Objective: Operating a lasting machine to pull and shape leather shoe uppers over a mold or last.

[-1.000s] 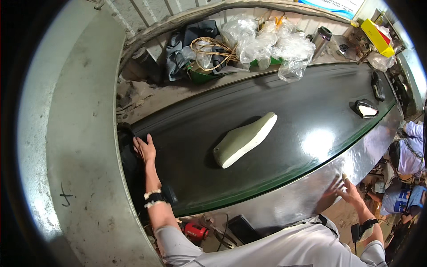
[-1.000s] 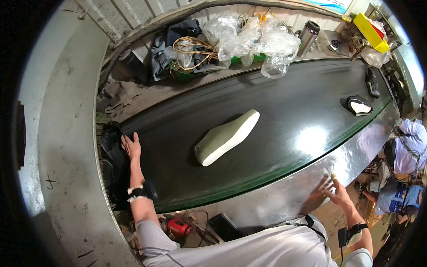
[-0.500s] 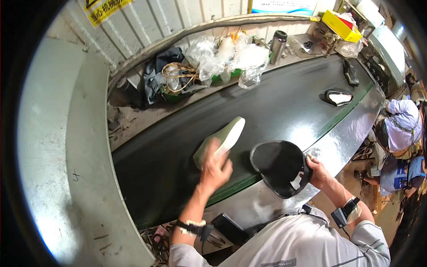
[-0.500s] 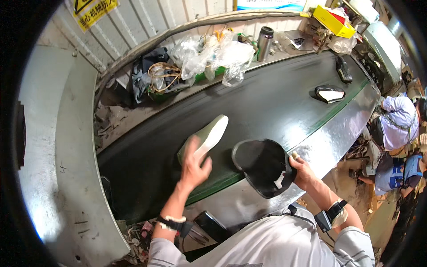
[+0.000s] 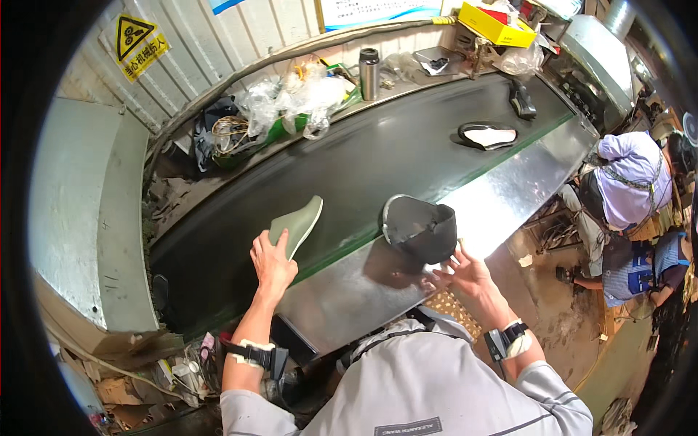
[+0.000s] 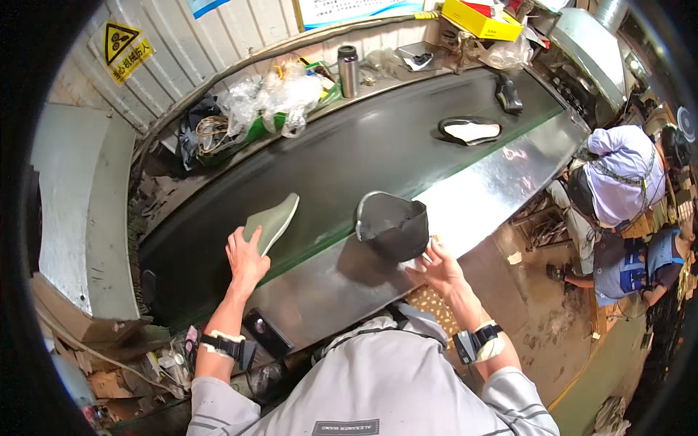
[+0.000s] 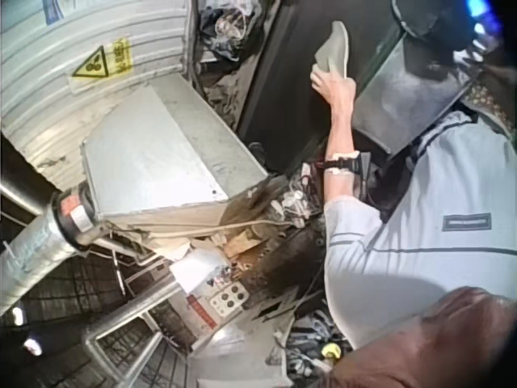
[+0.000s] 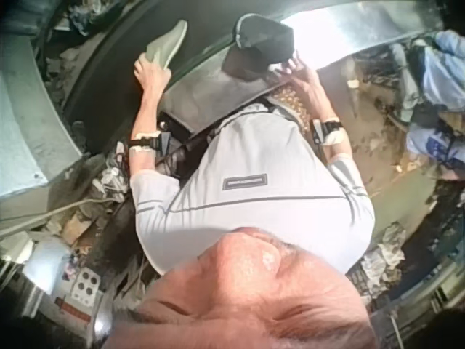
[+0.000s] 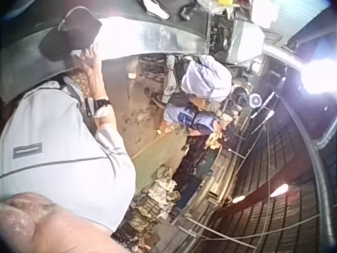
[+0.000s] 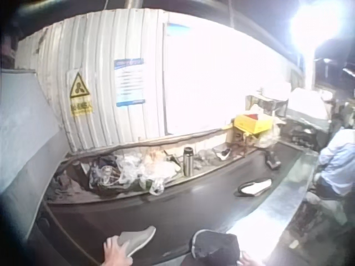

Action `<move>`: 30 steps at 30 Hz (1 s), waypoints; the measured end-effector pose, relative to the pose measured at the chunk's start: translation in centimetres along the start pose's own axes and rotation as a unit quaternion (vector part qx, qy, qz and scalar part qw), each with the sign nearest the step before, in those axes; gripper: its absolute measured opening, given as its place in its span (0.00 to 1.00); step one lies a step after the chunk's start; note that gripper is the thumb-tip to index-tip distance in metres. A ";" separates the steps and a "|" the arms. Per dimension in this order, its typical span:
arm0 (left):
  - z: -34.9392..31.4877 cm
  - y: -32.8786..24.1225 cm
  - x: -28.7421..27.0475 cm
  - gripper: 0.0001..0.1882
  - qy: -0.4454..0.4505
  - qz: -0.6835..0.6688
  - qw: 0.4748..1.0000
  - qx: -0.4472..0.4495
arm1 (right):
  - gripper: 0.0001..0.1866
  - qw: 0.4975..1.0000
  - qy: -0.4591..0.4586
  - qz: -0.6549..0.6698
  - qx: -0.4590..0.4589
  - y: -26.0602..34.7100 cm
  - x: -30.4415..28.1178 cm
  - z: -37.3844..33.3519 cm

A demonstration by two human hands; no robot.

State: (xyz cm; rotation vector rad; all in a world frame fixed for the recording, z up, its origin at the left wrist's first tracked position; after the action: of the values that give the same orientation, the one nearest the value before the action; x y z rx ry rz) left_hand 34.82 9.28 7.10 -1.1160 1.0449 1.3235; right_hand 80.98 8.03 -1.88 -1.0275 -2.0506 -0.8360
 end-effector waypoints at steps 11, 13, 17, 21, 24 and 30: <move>-12.3 -24.8 0.4 0.17 -0.152 -0.082 0.939 0.296 | 0.25 0.997 0.064 -0.029 0.043 2.7 2.9 -2.1; -12.7 -27.1 1.7 0.19 -0.128 -0.050 0.937 0.321 | 0.24 0.995 0.072 -0.064 0.035 3.6 1.9 -2.6; -11.2 -28.3 0.9 0.13 -0.047 -0.246 0.929 0.273 | 0.28 0.997 0.011 -0.079 0.008 5.3 0.7 -3.5; -4.6 -27.6 -3.1 0.09 -0.061 -0.437 0.892 0.097 | 0.28 0.990 0.016 -0.140 -0.011 6.2 2.2 -6.5; -0.5 -26.9 -0.4 0.14 0.003 -0.381 0.887 0.261 | 0.28 0.991 -0.002 -0.132 0.006 5.1 4.1 -7.4; 1.8 -16.7 1.0 0.26 0.039 -0.456 0.874 -0.165 | 0.22 0.981 0.031 -0.179 -0.063 5.4 4.4 -9.6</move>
State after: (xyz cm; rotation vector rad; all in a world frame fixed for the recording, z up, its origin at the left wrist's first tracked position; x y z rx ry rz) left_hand 51.37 12.16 6.58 -1.6473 0.2271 0.6818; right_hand 86.31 4.90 8.22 -0.6939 -2.1843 -1.1771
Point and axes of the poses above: each hand's wrist, its own z-axis towards the middle knuckle, its own x-axis out of the palm, y = z × x, the point moved 3 cm from there along z, towards the middle knuckle, and after that the axes turned 6 degrees about z, right-handed, at the moved point
